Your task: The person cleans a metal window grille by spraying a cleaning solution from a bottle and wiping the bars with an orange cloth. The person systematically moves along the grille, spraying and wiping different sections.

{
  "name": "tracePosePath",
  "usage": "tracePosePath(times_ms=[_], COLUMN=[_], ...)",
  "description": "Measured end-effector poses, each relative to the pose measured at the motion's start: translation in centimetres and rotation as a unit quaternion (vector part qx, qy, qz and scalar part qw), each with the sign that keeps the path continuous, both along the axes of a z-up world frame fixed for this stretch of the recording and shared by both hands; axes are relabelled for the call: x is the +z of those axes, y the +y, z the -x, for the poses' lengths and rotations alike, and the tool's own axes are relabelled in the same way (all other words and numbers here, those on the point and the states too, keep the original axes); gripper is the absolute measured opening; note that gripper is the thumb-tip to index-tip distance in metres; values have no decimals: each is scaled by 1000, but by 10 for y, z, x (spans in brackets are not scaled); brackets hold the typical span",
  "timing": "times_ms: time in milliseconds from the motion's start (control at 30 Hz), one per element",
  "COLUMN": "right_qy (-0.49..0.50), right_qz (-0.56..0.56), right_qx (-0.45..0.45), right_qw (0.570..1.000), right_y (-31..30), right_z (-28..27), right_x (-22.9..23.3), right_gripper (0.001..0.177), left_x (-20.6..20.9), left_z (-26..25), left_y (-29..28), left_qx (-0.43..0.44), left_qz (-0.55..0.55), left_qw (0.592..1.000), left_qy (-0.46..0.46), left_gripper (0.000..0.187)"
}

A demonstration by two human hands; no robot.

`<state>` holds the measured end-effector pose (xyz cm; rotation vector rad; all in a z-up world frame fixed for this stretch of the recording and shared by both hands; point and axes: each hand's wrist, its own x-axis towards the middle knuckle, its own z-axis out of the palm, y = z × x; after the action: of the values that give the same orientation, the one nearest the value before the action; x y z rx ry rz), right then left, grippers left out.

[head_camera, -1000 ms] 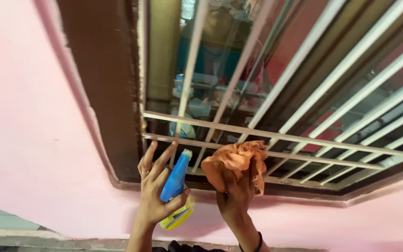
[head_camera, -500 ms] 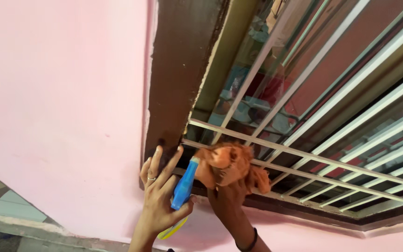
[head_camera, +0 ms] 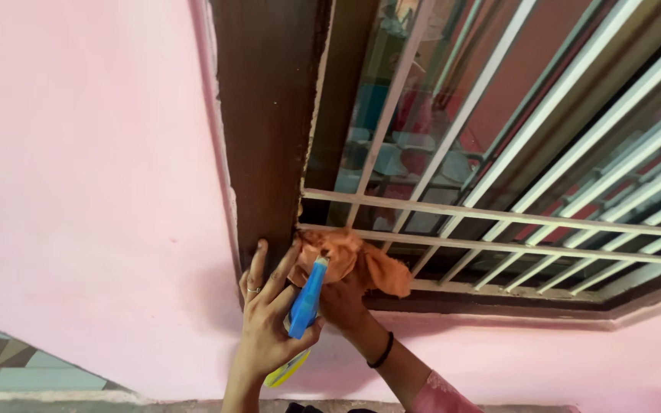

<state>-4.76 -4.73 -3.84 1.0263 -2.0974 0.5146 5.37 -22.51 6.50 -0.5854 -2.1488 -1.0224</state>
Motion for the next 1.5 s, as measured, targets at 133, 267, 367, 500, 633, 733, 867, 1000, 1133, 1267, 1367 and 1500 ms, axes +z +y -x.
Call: tracePosePath(times_ms=[133,267,367,500,633,733,867,1000,1133,1267,1367,1500], right_qy=[-59,-52,-21,-49,-87,-55,-70,77,62,81,89,96], right_qz=[-6,7,9,-7,-25,-55,-35,72,54,57,40,49], right_qx=[2,-39,-53,-70,-58,-86,-53,-94,-200,-263,-270,-256], right_qw=[998,998,998,996,994,993,995,990,976,960,958,961], right_y=[10,10,7,6,8,8,22,30,9,-20,-25,-23], right_z=[-2,-16,-32,-47,-67,-81,-93,-92,-63,-32,-27,-30], right_x=[-34,-43,-33,-19,3,22,41,52,40,23,18,14], right_gripper=[43,40,40,41,41,44,42,37,44,49,51,51], left_x=[-8,-13,-14,-11,-8,-8,-15,-20,-20,-19,-20,-27], left_z=[9,11,10,9,6,6,16,18,20,20,21,28], left_y=[6,5,1,-4,-11,-14,-17,-25,-29,-30,-32,-34], left_qx=[-2,-23,-36,-62,-80,-102,-149,-176,-205,-202,-200,-201], left_qz=[-10,-10,-6,-15,-14,-24,-39,-65,-74,-74,-76,-73], left_qw=[1000,1000,999,998,996,994,988,982,974,975,976,976], left_qy=[3,9,10,-9,-32,-43,-29,-29,-54,-48,-47,-27], left_gripper=[29,28,28,26,28,26,39,31,40,36,27,23])
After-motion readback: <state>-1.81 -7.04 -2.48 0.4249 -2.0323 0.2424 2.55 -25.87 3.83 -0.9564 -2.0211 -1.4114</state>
